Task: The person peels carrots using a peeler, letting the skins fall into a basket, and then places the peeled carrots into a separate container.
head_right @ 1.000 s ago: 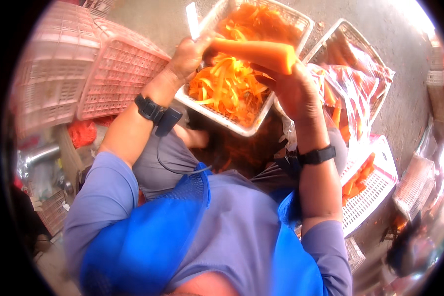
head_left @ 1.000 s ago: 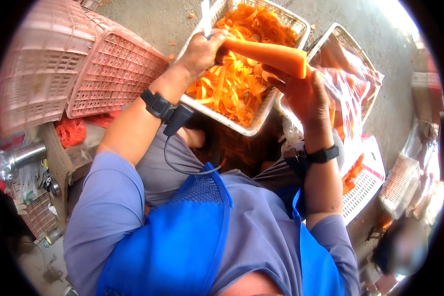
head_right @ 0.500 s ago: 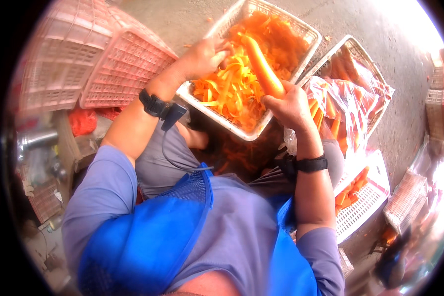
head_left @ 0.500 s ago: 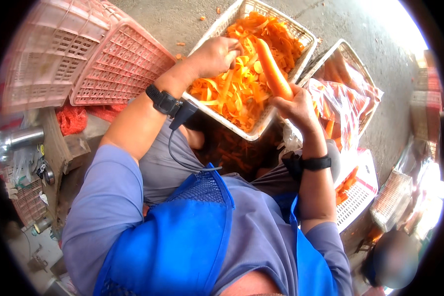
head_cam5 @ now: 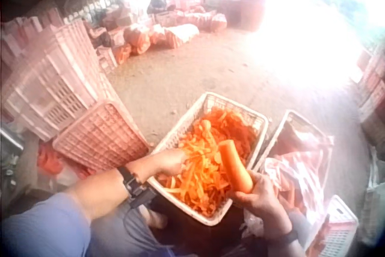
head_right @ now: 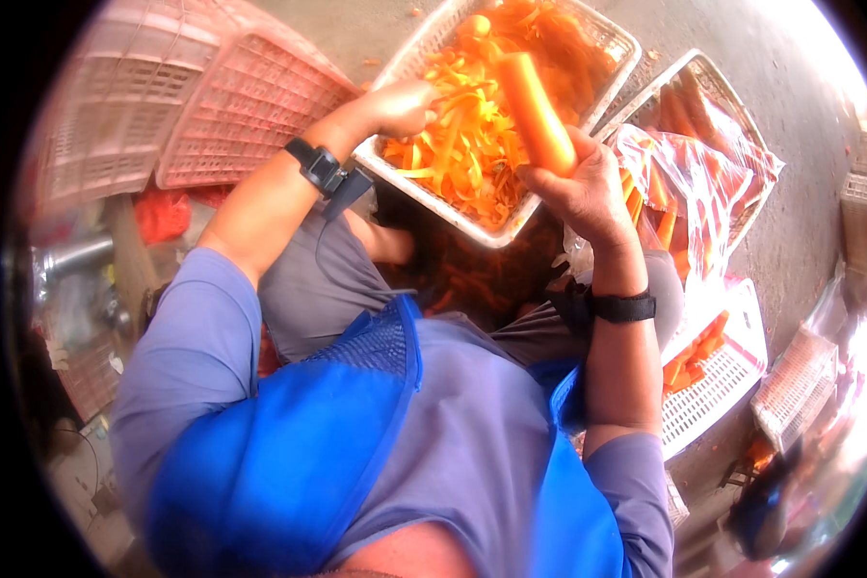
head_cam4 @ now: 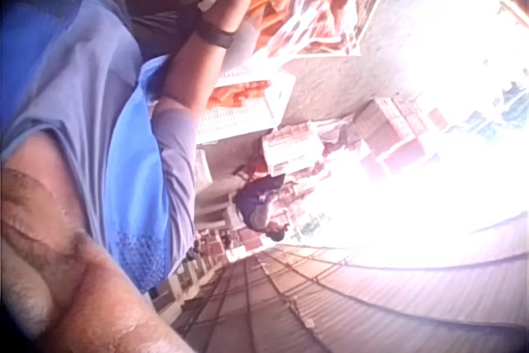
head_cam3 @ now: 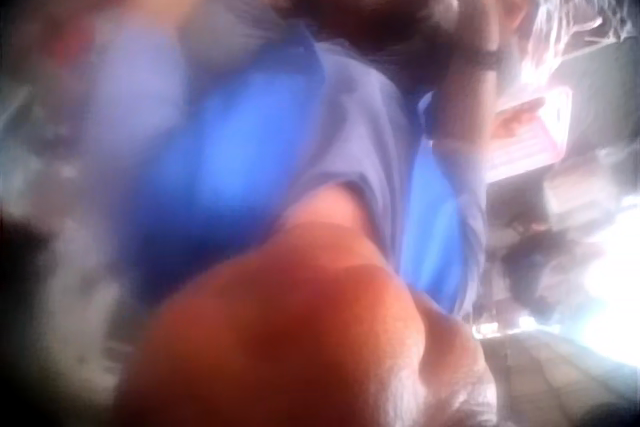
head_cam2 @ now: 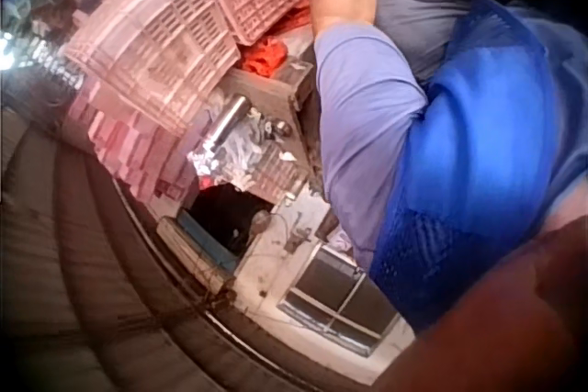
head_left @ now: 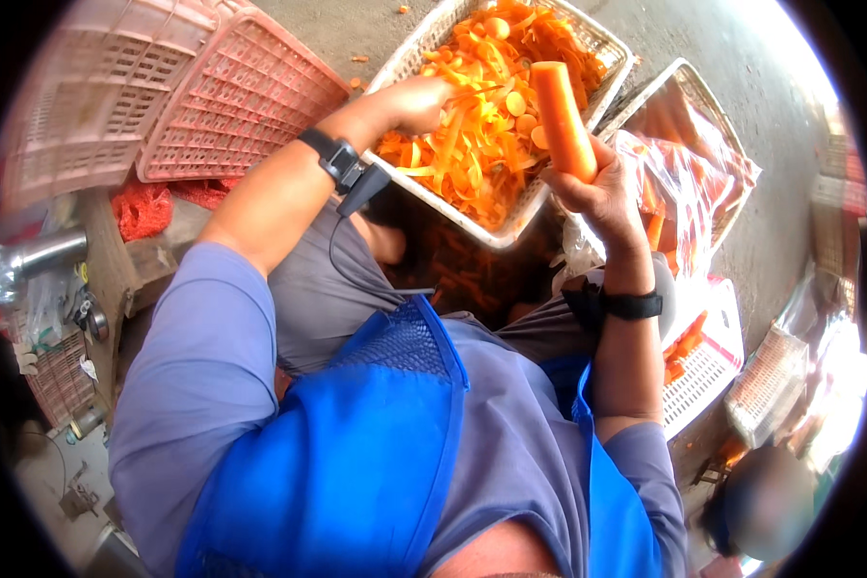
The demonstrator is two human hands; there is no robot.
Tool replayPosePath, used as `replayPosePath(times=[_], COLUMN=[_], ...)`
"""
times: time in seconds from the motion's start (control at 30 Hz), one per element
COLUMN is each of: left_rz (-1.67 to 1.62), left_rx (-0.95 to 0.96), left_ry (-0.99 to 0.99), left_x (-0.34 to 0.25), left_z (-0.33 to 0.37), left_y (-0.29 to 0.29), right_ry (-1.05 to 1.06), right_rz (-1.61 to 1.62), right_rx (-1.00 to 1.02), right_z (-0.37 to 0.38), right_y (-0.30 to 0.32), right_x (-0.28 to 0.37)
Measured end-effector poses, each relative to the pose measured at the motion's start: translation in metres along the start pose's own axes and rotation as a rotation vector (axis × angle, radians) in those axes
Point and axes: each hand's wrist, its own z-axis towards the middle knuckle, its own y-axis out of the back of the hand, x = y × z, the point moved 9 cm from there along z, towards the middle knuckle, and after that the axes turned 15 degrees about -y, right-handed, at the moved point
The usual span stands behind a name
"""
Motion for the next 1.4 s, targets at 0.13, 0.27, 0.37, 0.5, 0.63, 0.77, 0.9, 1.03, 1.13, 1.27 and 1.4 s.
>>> replayPosePath(times=[0.13, 0.27, 0.37, 0.5, 0.63, 0.77, 0.9, 1.03, 1.13, 1.27, 1.4], left_rz=[-0.288, -0.42, -0.85, -1.2, -0.633, -0.722, -0.669, -0.623, -0.7, -0.785, -0.801], left_rx=[-0.237, -0.588, -0.745, -0.747, -0.825, -0.45, -0.286, -0.177, -0.256, -0.452, -0.659], left_ry=[-0.042, -0.2, -0.277, -0.451, -0.743, -0.387, -0.525, -0.559, -0.591, -0.289, -0.249], left_x=[-0.003, -0.024, -0.072, -0.102, -0.133, -0.108, -0.146, -0.153, -0.136, -0.008, 0.031], left_z=[-0.004, 0.005, -0.003, -0.004, -0.005, 0.004, -0.009, 0.001, 0.008, 0.035, 0.017], left_y=[0.014, 0.055, 0.083, 0.079, 0.086, 0.063, 0.06, 0.037, 0.055, 0.077, 0.095], right_ry=[-0.22, -0.366, -0.389, -0.493, -0.607, -0.564, -0.42, -0.321, -0.371, -0.414, -0.403], right_rz=[0.279, 0.568, 0.719, 0.895, 1.128, 1.171, 1.113, 0.917, 1.066, 1.105, 1.095], right_rx=[0.1, 0.146, 0.222, 0.334, 0.287, 0.29, 0.307, 0.333, 0.411, 0.606, 0.538], right_z=[0.013, 0.024, 0.027, 0.027, 0.018, 0.022, 0.025, 0.021, 0.016, 0.008, 0.006], right_y=[-0.006, -0.023, -0.041, -0.065, -0.073, -0.065, -0.055, -0.054, -0.057, -0.073, -0.066], right_x=[-0.028, -0.054, -0.065, -0.069, -0.07, -0.071, -0.056, -0.047, -0.046, -0.048, -0.038])
